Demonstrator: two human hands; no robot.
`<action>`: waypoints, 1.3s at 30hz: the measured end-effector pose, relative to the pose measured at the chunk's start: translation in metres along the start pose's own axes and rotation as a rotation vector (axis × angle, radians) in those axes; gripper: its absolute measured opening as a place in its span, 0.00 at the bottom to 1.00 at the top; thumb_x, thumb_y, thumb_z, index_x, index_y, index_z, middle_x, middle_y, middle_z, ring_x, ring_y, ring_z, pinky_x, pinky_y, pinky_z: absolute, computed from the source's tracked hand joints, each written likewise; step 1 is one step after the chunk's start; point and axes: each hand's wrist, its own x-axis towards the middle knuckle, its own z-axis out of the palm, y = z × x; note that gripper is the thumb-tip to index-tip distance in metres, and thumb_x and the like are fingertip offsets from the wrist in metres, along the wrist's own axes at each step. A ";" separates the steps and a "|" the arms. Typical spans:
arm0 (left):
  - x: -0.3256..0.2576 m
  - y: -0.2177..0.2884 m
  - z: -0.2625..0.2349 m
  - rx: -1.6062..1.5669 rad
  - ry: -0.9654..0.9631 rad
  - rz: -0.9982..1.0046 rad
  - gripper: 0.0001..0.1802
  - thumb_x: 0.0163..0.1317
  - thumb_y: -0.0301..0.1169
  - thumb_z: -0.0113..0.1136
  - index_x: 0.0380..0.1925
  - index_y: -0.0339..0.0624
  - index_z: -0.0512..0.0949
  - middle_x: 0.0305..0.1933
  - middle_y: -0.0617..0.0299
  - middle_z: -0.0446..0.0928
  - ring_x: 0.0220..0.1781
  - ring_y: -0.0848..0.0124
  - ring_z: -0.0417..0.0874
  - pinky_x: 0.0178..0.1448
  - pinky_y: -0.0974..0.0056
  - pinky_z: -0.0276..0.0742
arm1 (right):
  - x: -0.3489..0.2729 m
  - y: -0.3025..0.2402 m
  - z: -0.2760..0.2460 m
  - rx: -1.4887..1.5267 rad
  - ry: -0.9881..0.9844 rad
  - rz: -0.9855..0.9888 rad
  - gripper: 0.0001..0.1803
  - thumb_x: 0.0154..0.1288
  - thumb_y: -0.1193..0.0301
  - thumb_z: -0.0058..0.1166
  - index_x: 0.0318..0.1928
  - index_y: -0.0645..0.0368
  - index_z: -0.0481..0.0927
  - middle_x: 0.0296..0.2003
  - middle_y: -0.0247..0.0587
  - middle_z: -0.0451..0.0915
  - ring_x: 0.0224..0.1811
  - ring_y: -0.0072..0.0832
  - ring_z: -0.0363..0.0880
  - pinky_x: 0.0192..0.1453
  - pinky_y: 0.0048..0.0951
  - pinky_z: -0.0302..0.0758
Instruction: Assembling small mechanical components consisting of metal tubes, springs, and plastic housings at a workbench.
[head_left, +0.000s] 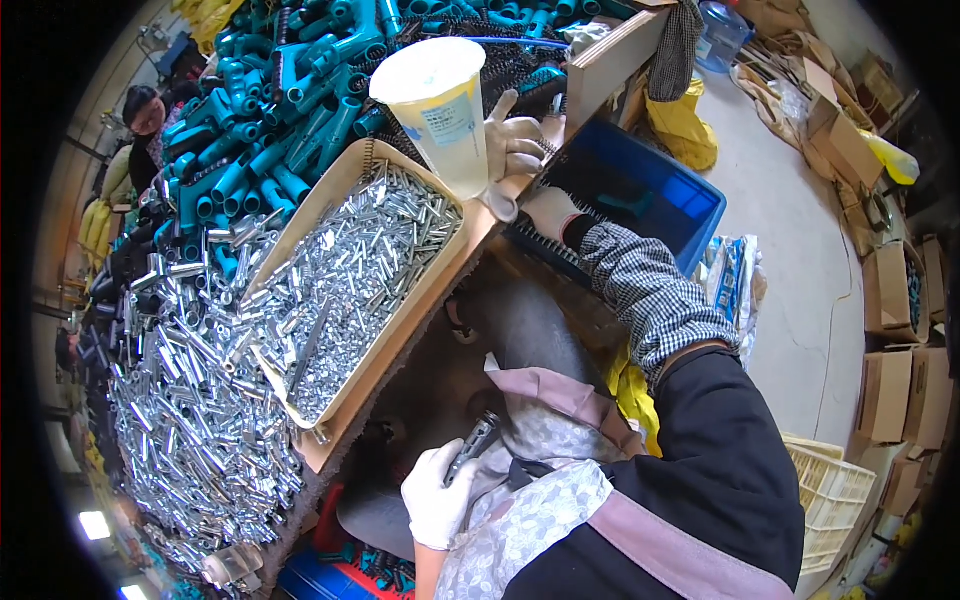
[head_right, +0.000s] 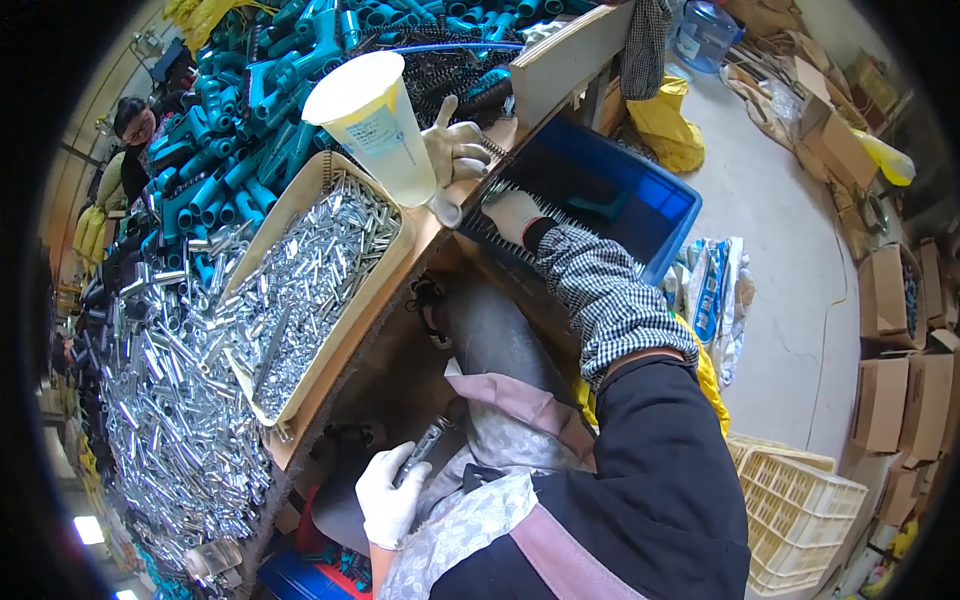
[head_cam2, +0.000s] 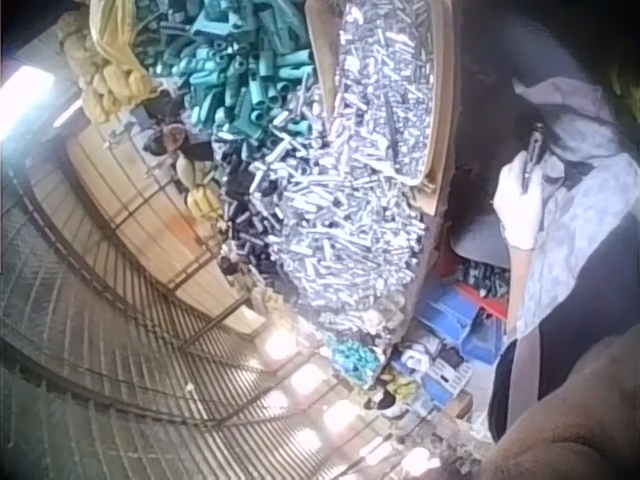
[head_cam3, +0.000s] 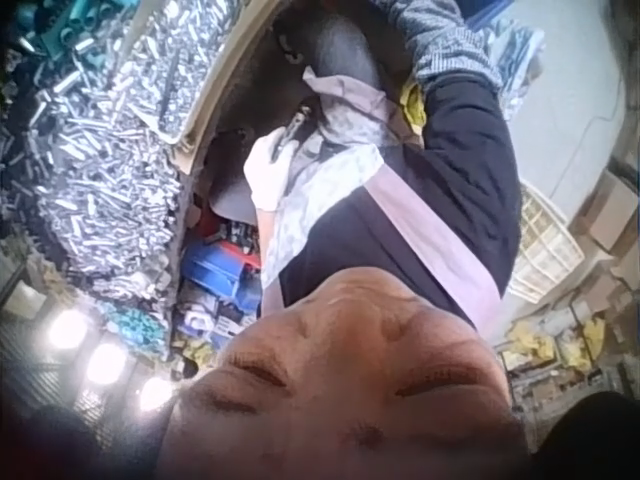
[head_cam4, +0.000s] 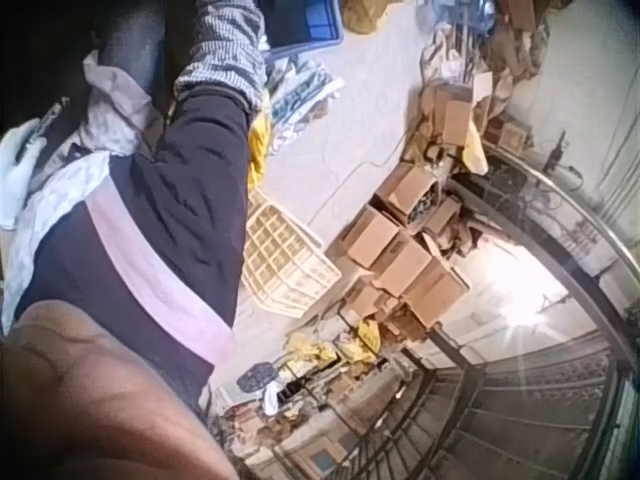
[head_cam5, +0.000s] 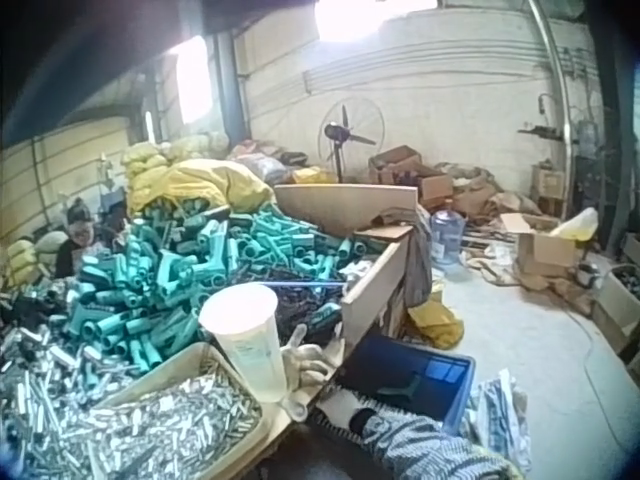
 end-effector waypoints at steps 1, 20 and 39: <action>0.001 0.000 0.000 0.003 -0.019 -0.013 0.17 0.54 0.31 0.73 0.44 0.37 0.85 0.39 0.50 0.83 0.38 0.56 0.87 0.45 0.61 0.81 | 0.001 0.000 0.000 0.002 -0.007 -0.006 0.12 0.58 0.75 0.54 0.42 0.56 0.84 0.41 0.50 0.85 0.47 0.48 0.84 0.52 0.46 0.79; -0.016 -0.037 0.002 -0.256 -0.071 -0.113 0.26 0.54 0.33 0.71 0.53 0.34 0.80 0.48 0.45 0.82 0.50 0.54 0.85 0.57 0.58 0.78 | -0.164 -0.202 -0.161 2.369 -0.230 0.409 0.16 0.72 0.74 0.56 0.56 0.64 0.72 0.44 0.48 0.81 0.42 0.37 0.86 0.50 0.38 0.83; -0.081 -0.070 -0.055 -0.627 0.556 -0.171 0.28 0.60 0.24 0.69 0.61 0.29 0.75 0.40 0.66 0.79 0.35 0.82 0.75 0.39 0.75 0.72 | -0.143 -0.361 -0.195 1.676 -0.734 0.076 0.18 0.66 0.77 0.61 0.55 0.70 0.78 0.38 0.43 0.85 0.35 0.24 0.86 0.39 0.24 0.81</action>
